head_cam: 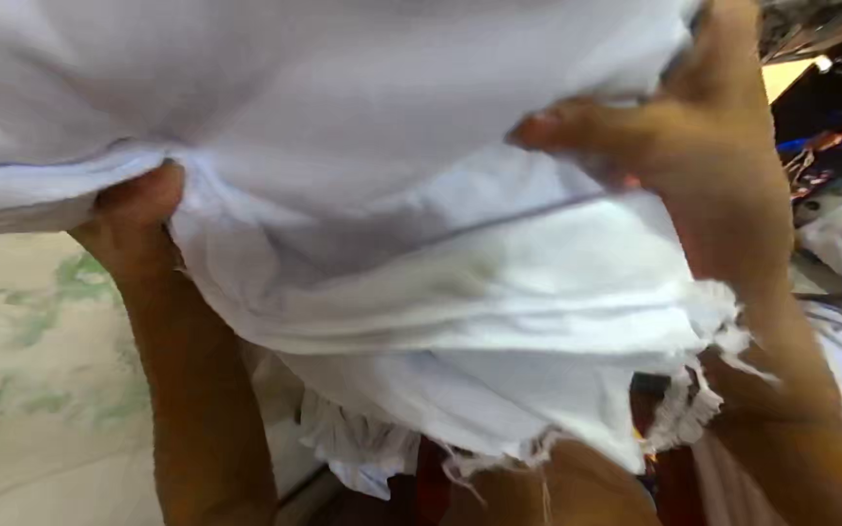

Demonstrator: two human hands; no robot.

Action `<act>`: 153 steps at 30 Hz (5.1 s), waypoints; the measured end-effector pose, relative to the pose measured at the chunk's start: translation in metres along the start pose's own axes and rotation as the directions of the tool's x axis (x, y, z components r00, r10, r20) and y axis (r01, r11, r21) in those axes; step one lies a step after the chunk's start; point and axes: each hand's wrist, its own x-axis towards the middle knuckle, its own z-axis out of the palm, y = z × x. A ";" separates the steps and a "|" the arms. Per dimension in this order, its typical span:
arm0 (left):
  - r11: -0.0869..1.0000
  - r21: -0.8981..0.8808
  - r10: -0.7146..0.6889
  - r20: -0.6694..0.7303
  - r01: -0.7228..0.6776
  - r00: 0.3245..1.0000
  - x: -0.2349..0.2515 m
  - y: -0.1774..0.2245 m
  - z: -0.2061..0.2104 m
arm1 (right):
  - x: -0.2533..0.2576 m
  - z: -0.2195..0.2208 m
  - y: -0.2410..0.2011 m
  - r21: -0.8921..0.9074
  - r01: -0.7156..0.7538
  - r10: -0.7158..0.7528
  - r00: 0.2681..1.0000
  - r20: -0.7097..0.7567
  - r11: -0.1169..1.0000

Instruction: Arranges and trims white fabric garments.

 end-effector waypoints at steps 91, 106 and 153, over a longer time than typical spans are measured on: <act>0.681 -0.293 -0.658 0.157 0.671 0.736 -0.276 -0.052 0.068 | -0.159 0.128 0.056 -0.277 -0.119 0.203 0.932 0.301 0.954; 0.846 -0.062 -0.442 0.475 0.529 0.761 -0.276 -0.040 0.064 | -0.175 0.071 0.051 -0.693 0.135 0.213 0.895 0.392 0.708; 0.837 -0.455 -0.217 0.238 0.306 0.947 -0.296 -0.037 0.043 | -0.127 0.119 0.049 -0.676 0.421 0.080 0.813 0.577 0.604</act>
